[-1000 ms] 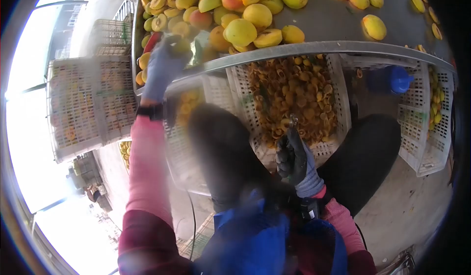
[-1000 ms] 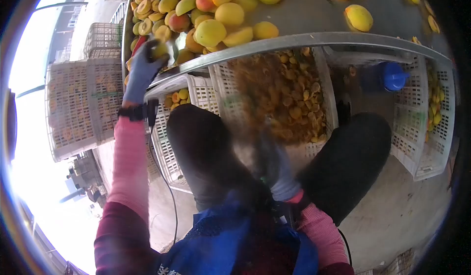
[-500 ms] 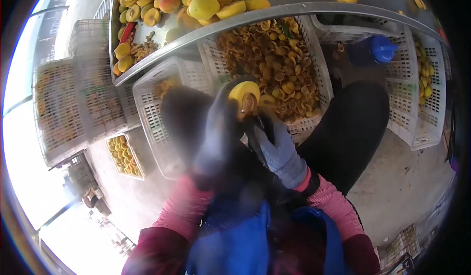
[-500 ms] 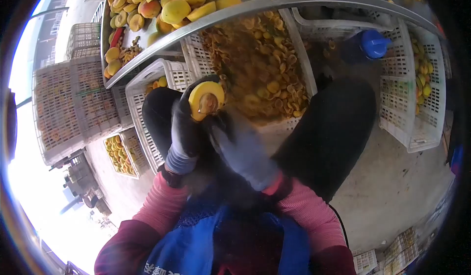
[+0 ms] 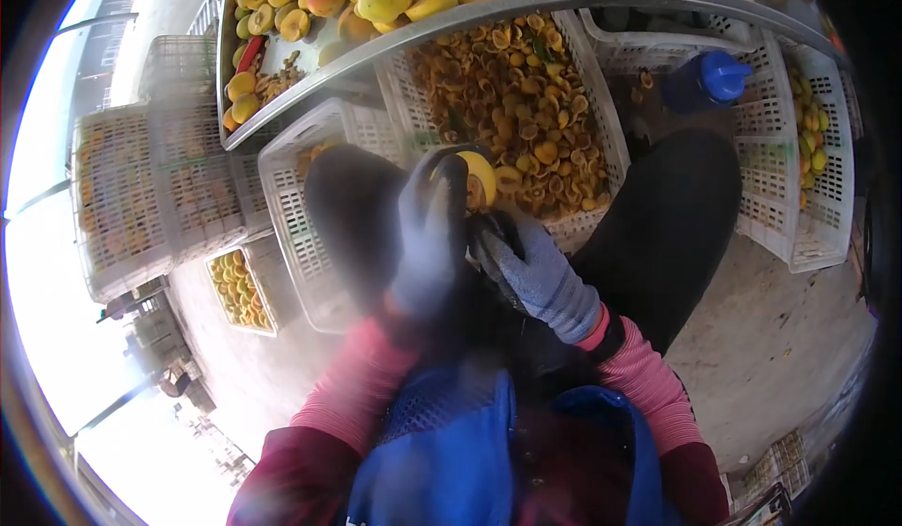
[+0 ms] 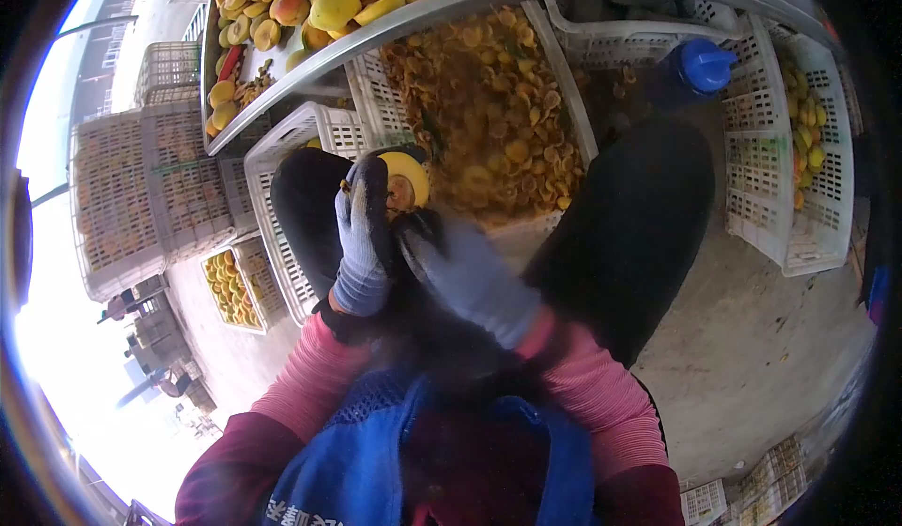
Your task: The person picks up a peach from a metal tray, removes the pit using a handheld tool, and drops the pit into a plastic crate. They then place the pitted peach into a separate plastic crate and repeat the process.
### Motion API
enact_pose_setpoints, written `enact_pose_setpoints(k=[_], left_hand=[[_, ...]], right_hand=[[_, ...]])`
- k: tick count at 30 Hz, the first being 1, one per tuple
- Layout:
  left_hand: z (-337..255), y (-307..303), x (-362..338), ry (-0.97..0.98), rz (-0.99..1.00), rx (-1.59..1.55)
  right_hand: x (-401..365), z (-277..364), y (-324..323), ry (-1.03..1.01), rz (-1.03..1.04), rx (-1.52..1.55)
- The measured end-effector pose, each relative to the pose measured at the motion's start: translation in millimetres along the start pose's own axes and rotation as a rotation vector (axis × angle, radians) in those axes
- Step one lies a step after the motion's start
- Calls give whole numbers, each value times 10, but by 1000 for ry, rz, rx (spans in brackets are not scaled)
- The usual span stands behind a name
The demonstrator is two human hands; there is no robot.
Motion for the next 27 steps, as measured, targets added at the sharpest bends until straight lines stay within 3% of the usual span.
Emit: enact_pose_setpoints(k=[2,4,7,8,11,12,13,15,18,20,21,22,24,25,27], left_hand=[[-83,-1,-26,141,35,133],[-268,-35,18,404,114,276],[71,59,65,84,223,63],[-77,-9,35,251,79,285],[74,57,127,-537,-19,-679],[-11,50,84,-636,-58,-708],[-95,17,110,-585,-48,-687],[-182,-82,131,-489,-35,-638],[75,-113,93,-227,116,-297],[-83,-72,101,72,240,-152],[41,-50,70,-39,225,-173],[163,-21,14,-154,204,-195],[166,10,49,-154,188,-384],[153,23,76,-153,181,-479],[221,104,62,-344,275,-649]], right_hand=[[-37,-11,2,2,40,11],[-81,-52,10,-49,62,43],[-117,-186,69,-70,84,180],[-112,-217,72,14,90,267],[-122,-184,106,270,94,526],[-118,-182,110,242,82,544],[-116,-179,114,214,70,563],[-137,-141,140,-66,31,463],[-161,-157,271,315,62,613],[-193,-131,288,347,101,610],[-209,-139,297,364,120,608],[-235,-155,370,390,202,717],[-232,-231,479,425,367,935],[-249,-295,560,459,536,1109],[-322,-295,661,519,878,1457]])
Point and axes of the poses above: each hand's wrist, its own x-axis towards the middle knuckle, its own y-axis out of the palm, z = x × y, the point moved 8 cm from there along x, towards the middle knuckle, and after that the axes turned 1 degree about -x, right-handed, at the moved point
